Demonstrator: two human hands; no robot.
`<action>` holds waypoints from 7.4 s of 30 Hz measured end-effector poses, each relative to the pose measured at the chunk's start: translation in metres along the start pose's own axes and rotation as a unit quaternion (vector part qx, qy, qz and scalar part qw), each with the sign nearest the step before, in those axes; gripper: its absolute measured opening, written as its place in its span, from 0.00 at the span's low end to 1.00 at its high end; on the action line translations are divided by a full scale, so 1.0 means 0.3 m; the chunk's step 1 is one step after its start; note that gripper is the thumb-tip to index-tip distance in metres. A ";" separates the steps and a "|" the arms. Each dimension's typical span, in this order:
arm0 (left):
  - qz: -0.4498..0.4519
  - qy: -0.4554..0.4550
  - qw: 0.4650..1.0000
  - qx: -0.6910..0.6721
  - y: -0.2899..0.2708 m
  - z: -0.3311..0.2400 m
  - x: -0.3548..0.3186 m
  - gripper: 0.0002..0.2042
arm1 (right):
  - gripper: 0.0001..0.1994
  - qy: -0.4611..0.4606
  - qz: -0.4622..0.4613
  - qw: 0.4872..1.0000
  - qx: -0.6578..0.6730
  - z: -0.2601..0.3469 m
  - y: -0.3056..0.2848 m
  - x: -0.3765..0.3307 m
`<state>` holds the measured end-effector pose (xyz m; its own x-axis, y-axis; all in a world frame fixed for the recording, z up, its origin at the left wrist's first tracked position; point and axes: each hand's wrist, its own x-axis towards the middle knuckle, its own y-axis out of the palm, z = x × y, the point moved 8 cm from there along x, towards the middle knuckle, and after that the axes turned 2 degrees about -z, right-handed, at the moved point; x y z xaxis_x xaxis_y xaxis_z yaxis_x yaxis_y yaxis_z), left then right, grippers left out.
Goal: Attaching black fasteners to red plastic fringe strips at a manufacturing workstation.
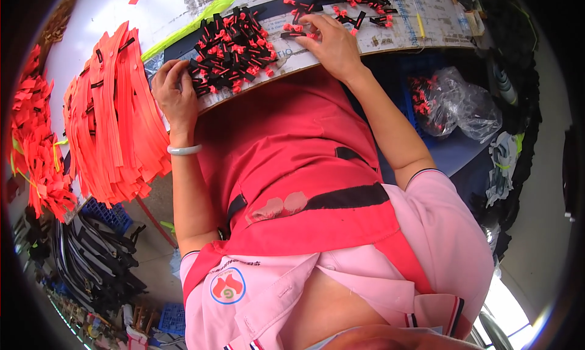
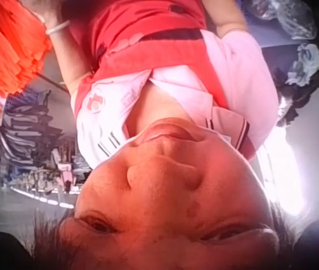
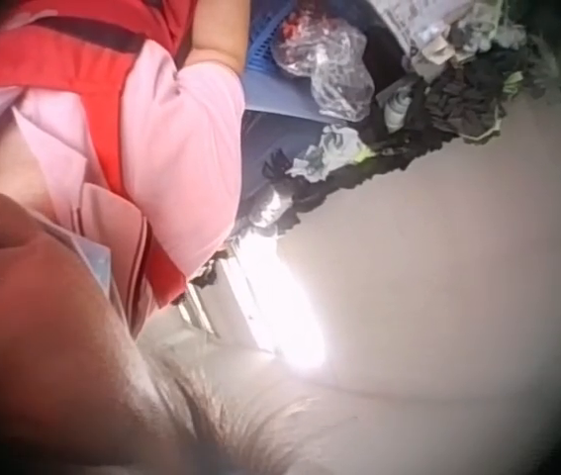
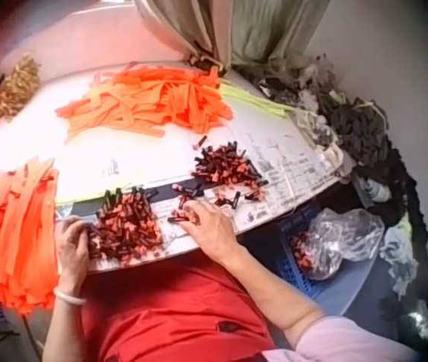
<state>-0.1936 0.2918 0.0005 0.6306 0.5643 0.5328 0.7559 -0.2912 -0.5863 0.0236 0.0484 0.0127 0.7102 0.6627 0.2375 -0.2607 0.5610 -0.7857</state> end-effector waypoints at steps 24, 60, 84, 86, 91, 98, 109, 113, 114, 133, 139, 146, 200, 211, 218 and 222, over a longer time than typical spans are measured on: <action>0.003 -0.022 1.000 0.005 0.004 0.022 -0.009 0.07 | 0.10 0.000 0.054 0.974 0.222 0.157 0.091 0.032; 0.003 -0.023 1.000 -0.017 0.006 0.021 -0.010 0.08 | 0.11 -0.129 -0.062 0.989 -0.029 0.105 0.116 0.096; 0.007 -0.017 1.000 -0.008 0.011 0.003 -0.002 0.08 | 0.06 -0.113 -0.105 0.986 -0.070 0.014 0.027 -0.003; 0.005 -0.016 1.000 -0.004 0.007 0.006 -0.005 0.08 | 0.06 -0.113 -0.093 0.987 -0.069 0.023 0.024 -0.004; 0.002 -0.014 1.000 -0.021 0.004 0.006 -0.006 0.08 | 0.09 -0.094 -0.100 0.982 -0.128 -0.072 -0.121 0.021; 0.003 -0.018 1.000 -0.013 0.000 0.004 -0.006 0.07 | 0.08 -0.101 -0.069 0.976 -0.180 -0.138 -0.136 0.028; 0.005 -0.019 1.000 -0.019 0.007 0.013 -0.011 0.07 | 0.16 -0.103 -0.109 0.988 -0.034 -0.025 -0.081 0.009; 0.012 -0.018 1.000 -0.017 0.006 0.008 -0.008 0.07 | 0.17 0.098 -0.125 0.984 -0.078 -0.237 -0.214 0.008; 0.008 -0.015 1.000 -0.012 0.003 0.006 -0.006 0.07 | 0.17 0.099 -0.126 0.984 -0.080 -0.260 -0.209 0.009; 0.004 -0.016 1.000 -0.011 0.014 0.004 -0.006 0.07 | 0.31 -0.048 0.082 0.992 0.080 0.147 0.192 0.079; 0.005 -0.032 0.999 -0.012 0.005 0.019 -0.018 0.07 | 0.22 -0.084 -0.018 0.996 0.021 0.042 -0.002 0.046; 0.006 -0.017 1.000 -0.016 0.009 0.006 -0.003 0.07 | 0.15 0.026 -0.105 0.982 -0.153 -0.446 -0.349 -0.006; 0.005 -0.019 1.000 -0.017 0.003 0.011 -0.016 0.08 | 0.11 -0.094 0.001 0.987 0.130 0.051 0.051 0.047; 0.005 -0.017 1.000 -0.011 0.000 0.006 -0.008 0.08 | 0.14 -0.018 -0.049 0.998 -0.044 -0.299 -0.172 0.046; 0.007 -0.013 1.000 -0.022 0.008 0.004 -0.005 0.08 | 0.13 0.045 -0.109 0.993 -0.017 -0.334 -0.208 0.011; -0.001 -0.010 1.000 -0.011 0.001 0.006 -0.010 0.08 | 0.10 -0.020 -0.109 0.988 -0.106 -0.211 -0.223 0.036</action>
<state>-0.1957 0.2914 -0.0024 0.6254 0.5798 0.5222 0.7613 -0.3065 -0.5714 0.0899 -0.0133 0.0317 0.7074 0.5591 0.4325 0.0407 0.5787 -0.8145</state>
